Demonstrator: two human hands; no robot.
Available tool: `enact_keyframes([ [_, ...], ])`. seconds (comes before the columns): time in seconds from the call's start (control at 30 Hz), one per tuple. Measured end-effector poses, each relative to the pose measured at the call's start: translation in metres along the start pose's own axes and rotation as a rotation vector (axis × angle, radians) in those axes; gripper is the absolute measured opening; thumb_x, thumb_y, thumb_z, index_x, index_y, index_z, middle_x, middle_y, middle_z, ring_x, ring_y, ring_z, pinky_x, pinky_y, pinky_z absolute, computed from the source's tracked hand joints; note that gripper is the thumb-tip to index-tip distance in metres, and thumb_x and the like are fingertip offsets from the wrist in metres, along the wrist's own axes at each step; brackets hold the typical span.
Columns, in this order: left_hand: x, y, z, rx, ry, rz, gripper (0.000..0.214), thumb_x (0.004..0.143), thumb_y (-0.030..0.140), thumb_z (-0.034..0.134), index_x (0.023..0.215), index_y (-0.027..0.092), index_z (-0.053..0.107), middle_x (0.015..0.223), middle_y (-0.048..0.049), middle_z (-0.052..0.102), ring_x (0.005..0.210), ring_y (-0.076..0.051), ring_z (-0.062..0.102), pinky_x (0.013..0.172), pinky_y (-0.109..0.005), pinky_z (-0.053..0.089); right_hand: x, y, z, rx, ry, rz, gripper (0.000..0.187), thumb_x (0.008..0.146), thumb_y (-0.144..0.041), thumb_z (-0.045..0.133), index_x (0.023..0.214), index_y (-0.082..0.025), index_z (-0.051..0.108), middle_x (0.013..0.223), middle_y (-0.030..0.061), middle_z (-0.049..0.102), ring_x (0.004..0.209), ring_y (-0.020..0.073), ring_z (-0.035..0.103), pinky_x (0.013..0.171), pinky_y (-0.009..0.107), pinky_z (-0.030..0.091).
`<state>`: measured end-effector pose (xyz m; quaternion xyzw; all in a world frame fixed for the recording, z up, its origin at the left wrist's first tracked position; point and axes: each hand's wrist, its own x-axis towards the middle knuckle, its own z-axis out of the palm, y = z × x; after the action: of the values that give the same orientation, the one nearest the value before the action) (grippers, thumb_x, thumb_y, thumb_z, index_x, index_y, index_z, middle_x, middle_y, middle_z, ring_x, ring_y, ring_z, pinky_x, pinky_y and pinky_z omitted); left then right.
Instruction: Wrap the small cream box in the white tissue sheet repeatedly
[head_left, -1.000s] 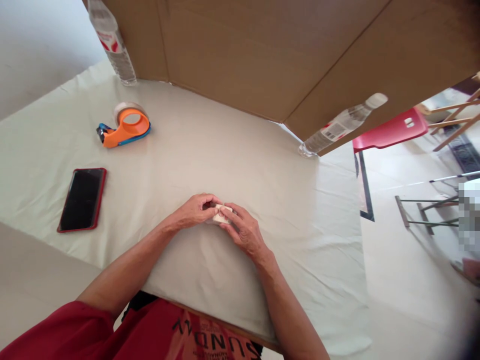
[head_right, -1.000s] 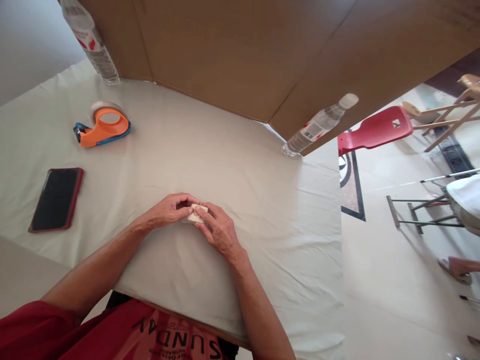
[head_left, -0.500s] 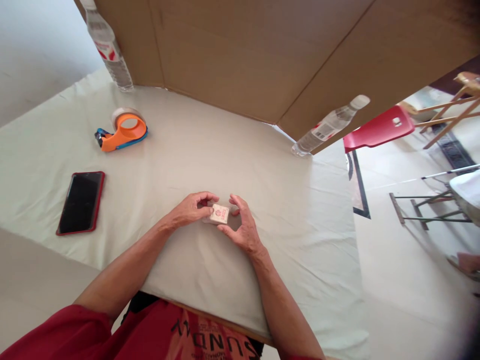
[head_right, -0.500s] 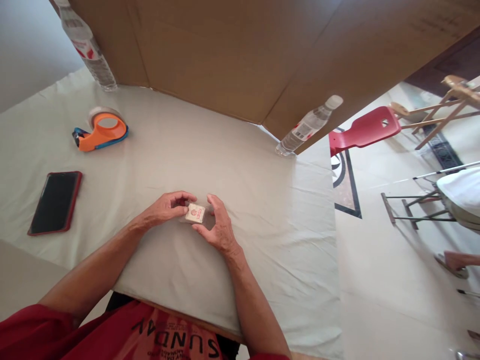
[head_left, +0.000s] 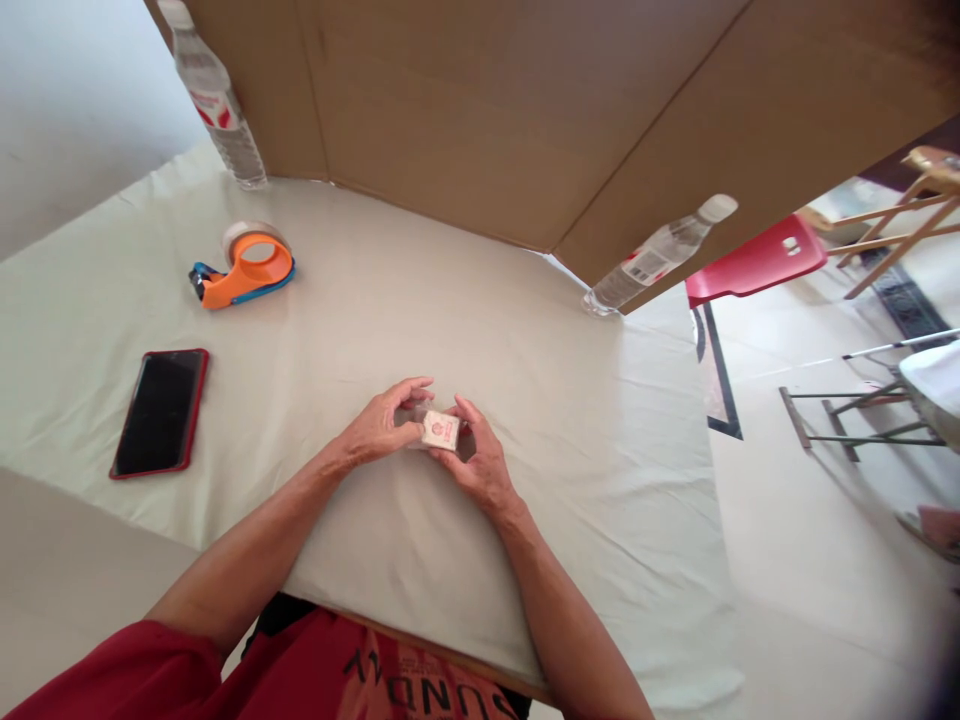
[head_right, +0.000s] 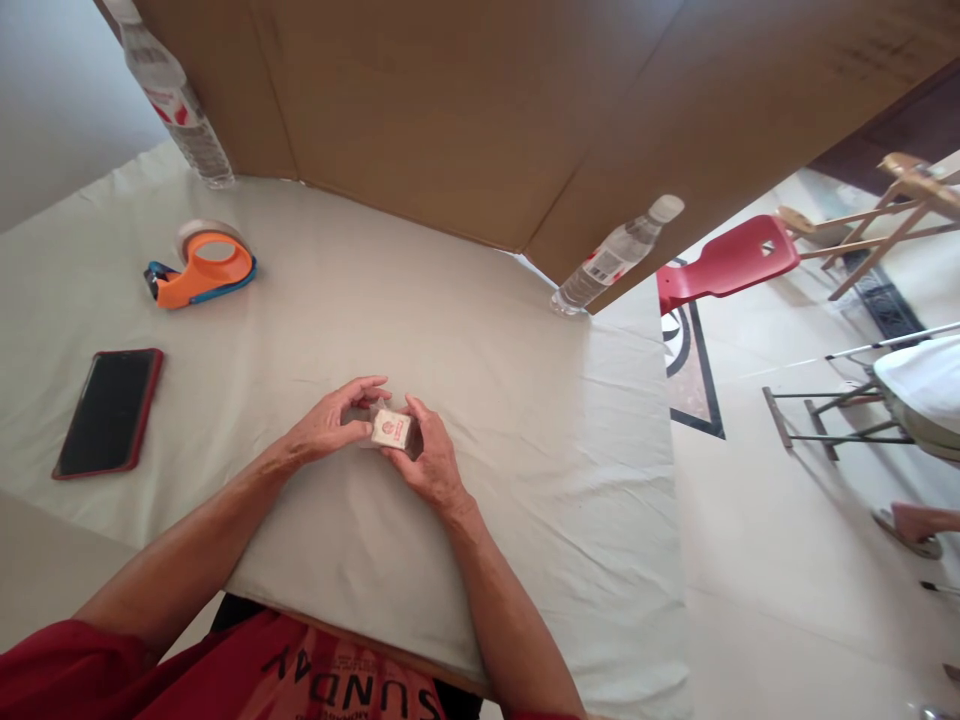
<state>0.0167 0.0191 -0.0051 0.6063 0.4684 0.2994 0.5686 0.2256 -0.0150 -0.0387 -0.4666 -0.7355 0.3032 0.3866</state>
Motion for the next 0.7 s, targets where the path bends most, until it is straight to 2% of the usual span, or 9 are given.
enact_keyframes([
  [0.1, -0.001, 0.002, 0.003, 0.05, -0.014, 0.028, 0.075, 0.077, 0.037, 0.064, 0.146, 0.014, 0.042, 0.136, -0.0154, 0.059, 0.123, -0.03, 0.054, 0.109, -0.046, 0.041, 0.001, 0.0, 0.004, -0.059, 0.109, -0.081, 0.07, 0.086, -0.03, 0.069, 0.148, -0.027, 0.036, 0.122, 0.0114, 0.064, 0.11, 0.0255, 0.063, 0.093, 0.044, 0.053],
  [0.17, 0.0, 0.004, 0.005, 0.114, -0.008, 0.061, 0.074, 0.078, 0.038, 0.063, 0.144, 0.013, 0.044, 0.136, -0.0163, 0.059, 0.122, -0.03, 0.056, 0.108, -0.046, 0.043, 0.002, 0.001, 0.005, -0.099, 0.126, -0.104, 0.067, 0.089, -0.032, 0.066, 0.148, -0.027, 0.036, 0.123, 0.0119, 0.065, 0.111, 0.026, 0.063, 0.094, 0.045, 0.053],
  [0.3, 0.002, 0.002, 0.008, 0.205, 0.02, 0.105, 0.071, 0.077, 0.035, 0.063, 0.142, 0.013, 0.047, 0.136, -0.0166, 0.059, 0.124, -0.031, 0.056, 0.108, -0.047, 0.044, 0.003, 0.004, 0.001, -0.158, 0.028, -0.083, 0.068, 0.089, -0.038, 0.066, 0.149, -0.027, 0.036, 0.131, 0.0139, 0.062, 0.121, 0.0288, 0.06, 0.102, 0.05, 0.05],
  [0.37, 0.002, -0.001, 0.007, 0.199, 0.01, 0.105, 0.075, 0.076, 0.036, 0.065, 0.145, 0.014, 0.045, 0.137, -0.0169, 0.058, 0.125, -0.031, 0.055, 0.109, -0.048, 0.043, 0.002, 0.003, -0.006, -0.159, -0.007, -0.071, 0.076, 0.086, -0.045, 0.069, 0.15, -0.026, 0.035, 0.143, 0.0159, 0.054, 0.132, 0.0318, 0.052, 0.108, 0.053, 0.045],
  [0.43, 0.002, -0.004, 0.005, 0.193, 0.017, 0.118, 0.078, 0.076, 0.035, 0.065, 0.147, 0.014, 0.042, 0.139, -0.0175, 0.056, 0.129, -0.031, 0.053, 0.111, -0.049, 0.042, 0.002, 0.0, -0.016, -0.133, -0.007, -0.043, 0.076, 0.086, -0.05, 0.068, 0.15, -0.025, 0.036, 0.151, 0.0162, 0.046, 0.141, 0.0325, 0.043, 0.112, 0.055, 0.041],
  [0.5, 0.001, -0.006, 0.003, 0.209, 0.05, 0.147, 0.078, 0.076, 0.033, 0.065, 0.147, 0.015, 0.041, 0.141, -0.0173, 0.054, 0.133, -0.031, 0.049, 0.113, -0.049, 0.039, 0.004, -0.004, -0.025, -0.107, 0.011, 0.0, 0.062, 0.09, -0.047, 0.063, 0.145, -0.026, 0.044, 0.15, 0.0144, 0.047, 0.141, 0.0301, 0.043, 0.114, 0.054, 0.04],
  [0.6, 0.001, -0.006, 0.002, 0.259, 0.103, 0.163, 0.075, 0.079, 0.034, 0.066, 0.147, 0.016, 0.041, 0.139, -0.0169, 0.055, 0.134, -0.031, 0.048, 0.114, -0.05, 0.038, 0.013, -0.011, -0.034, -0.108, 0.014, 0.047, 0.042, 0.091, -0.043, 0.062, 0.129, -0.026, 0.06, 0.141, 0.0118, 0.058, 0.136, 0.0271, 0.05, 0.113, 0.05, 0.041],
  [0.7, 0.001, -0.004, 0.004, 0.322, 0.118, 0.16, 0.074, 0.081, 0.041, 0.065, 0.146, 0.012, 0.043, 0.135, -0.0193, 0.057, 0.13, -0.032, 0.05, 0.112, -0.051, 0.04, 0.026, -0.015, -0.036, -0.125, -0.035, 0.079, 0.036, 0.088, -0.043, 0.066, 0.119, -0.025, 0.066, 0.136, 0.0114, 0.062, 0.132, 0.0268, 0.054, 0.111, 0.049, 0.043],
])
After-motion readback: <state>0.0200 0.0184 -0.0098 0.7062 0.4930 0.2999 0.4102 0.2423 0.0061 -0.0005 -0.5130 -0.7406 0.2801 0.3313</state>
